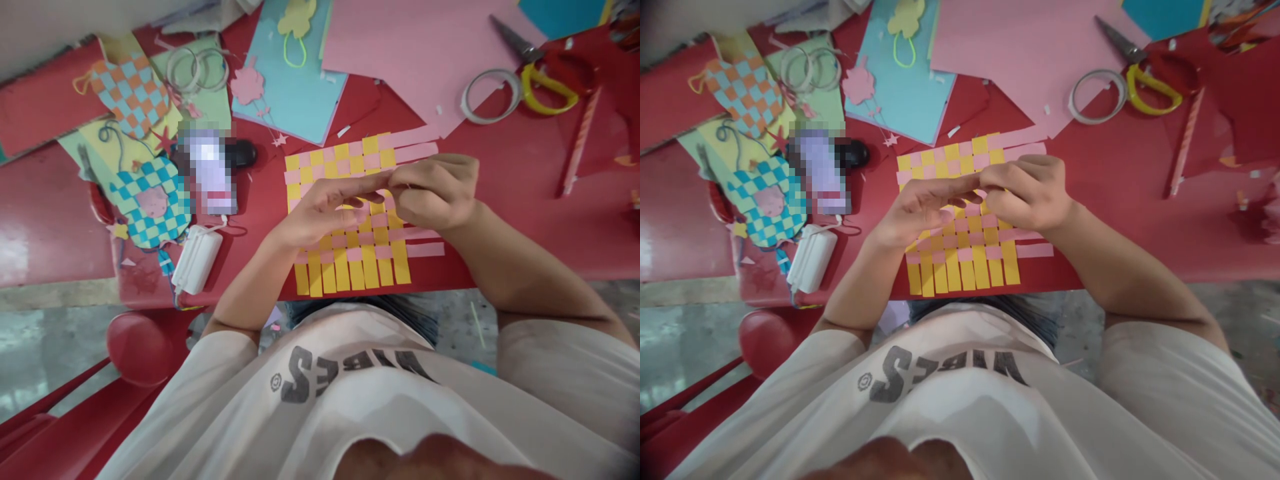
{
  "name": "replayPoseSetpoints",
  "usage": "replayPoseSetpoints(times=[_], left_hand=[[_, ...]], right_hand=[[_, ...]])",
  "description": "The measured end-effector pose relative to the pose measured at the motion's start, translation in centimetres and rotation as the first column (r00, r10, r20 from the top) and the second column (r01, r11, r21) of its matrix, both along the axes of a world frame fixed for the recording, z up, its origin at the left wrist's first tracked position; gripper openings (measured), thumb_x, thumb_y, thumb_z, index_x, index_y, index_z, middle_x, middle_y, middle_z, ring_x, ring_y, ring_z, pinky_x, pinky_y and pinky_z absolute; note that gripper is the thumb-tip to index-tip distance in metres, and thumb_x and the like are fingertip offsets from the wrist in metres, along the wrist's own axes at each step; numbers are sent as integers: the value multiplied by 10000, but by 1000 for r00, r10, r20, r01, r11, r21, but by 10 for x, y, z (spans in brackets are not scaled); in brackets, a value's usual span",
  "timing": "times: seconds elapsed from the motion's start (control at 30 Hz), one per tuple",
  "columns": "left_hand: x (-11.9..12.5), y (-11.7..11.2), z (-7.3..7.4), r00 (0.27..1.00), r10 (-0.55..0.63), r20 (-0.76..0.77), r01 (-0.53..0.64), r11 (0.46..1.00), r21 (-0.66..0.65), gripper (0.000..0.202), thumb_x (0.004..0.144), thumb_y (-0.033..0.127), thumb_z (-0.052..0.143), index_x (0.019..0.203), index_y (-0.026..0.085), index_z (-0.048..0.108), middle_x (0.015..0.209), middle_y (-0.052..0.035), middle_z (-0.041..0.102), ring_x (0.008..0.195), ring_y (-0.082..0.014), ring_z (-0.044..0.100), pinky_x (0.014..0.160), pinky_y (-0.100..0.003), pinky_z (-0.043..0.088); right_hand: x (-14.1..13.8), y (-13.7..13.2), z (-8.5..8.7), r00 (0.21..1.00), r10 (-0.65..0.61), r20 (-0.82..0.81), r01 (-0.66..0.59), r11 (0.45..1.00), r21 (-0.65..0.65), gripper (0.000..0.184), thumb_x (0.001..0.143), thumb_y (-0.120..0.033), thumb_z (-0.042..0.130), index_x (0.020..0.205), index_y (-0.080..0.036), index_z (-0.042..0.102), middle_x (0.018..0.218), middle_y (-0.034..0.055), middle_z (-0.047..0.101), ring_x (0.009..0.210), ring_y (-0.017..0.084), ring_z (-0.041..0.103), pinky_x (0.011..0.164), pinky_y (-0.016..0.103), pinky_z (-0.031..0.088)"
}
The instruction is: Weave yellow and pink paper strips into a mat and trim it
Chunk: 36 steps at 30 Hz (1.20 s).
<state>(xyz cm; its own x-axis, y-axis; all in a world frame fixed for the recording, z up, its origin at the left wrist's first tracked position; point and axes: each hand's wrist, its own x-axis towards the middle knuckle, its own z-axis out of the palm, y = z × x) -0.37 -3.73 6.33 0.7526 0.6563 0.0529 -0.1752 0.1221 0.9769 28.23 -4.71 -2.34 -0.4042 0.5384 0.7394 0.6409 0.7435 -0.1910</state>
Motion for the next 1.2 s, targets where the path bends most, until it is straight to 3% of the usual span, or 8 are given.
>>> replayPoseSetpoints(times=[0.07,0.13,0.27,0.5,0.73,0.9,1.07,1.2], left_hand=[[1,0,0,1000,-4,13,4,1000,-1,467,975,626,962,1385,408,908,1531,-27,844,1359,-364,839,1161,-557,664],[2,-1,-1,1000,-5,26,5,1000,-19,461,964,641,970,1357,406,915,1526,-24,845,1355,-367,840,1148,-561,674],[3,-1,-1,1000,10,24,-8,998,-68,475,926,641,1002,1327,397,928,1534,-28,841,1348,-375,842,1136,-570,684],[1,0,2,999,29,-15,-29,999,-27,477,930,612,1012,1341,388,924,1464,-47,873,1328,-359,851,1126,-533,677],[1,-1,1,1000,8,5,-8,1000,-27,520,931,680,997,1366,407,916,1505,-42,855,1344,-367,847,1150,-556,677],[4,-3,5,999,48,-23,-49,998,-28,577,881,760,1004,1341,423,918,1511,-32,852,1317,-343,860,1084,-499,696],[7,-4,-7,995,104,8,-104,984,144,602,973,787,905,1462,438,866,1520,-24,849,1258,-324,877,1069,-498,705],[11,-2,-26,989,133,68,-149,910,387,616,1086,745,791,1628,455,749,1619,-6,793,1304,-317,857,1081,-528,717]], right_hand=[[0,-2,3,1000,-12,17,12,1000,-25,356,953,-402,642,688,-254,455,780,-26,730,593,156,504,534,348,343],[1,-5,5,997,-52,61,61,985,-160,388,980,-449,663,706,-259,463,784,-12,732,624,169,546,562,356,395],[6,-11,3,992,-122,37,126,898,-423,363,1032,-468,725,801,-275,523,844,9,742,742,209,649,718,418,543],[0,-4,3,999,-14,-46,10,996,-93,318,970,-392,701,754,-262,507,864,-30,765,651,165,569,596,360,407],[-10,-10,21,998,-25,-58,20,995,-93,397,1008,-433,616,707,-251,430,763,-16,718,584,151,512,551,356,351],[-11,-16,28,987,-144,-73,117,951,-287,484,1048,-581,728,771,-276,473,820,35,768,708,218,695,668,412,572],[-27,-20,34,894,-325,-310,200,906,-372,519,1028,-791,761,919,-318,576,855,45,744,751,266,728,667,456,614],[-41,-19,47,785,-210,-583,97,971,-218,474,1007,-748,812,925,-324,618,794,9,657,660,220,609,565,403,507]])
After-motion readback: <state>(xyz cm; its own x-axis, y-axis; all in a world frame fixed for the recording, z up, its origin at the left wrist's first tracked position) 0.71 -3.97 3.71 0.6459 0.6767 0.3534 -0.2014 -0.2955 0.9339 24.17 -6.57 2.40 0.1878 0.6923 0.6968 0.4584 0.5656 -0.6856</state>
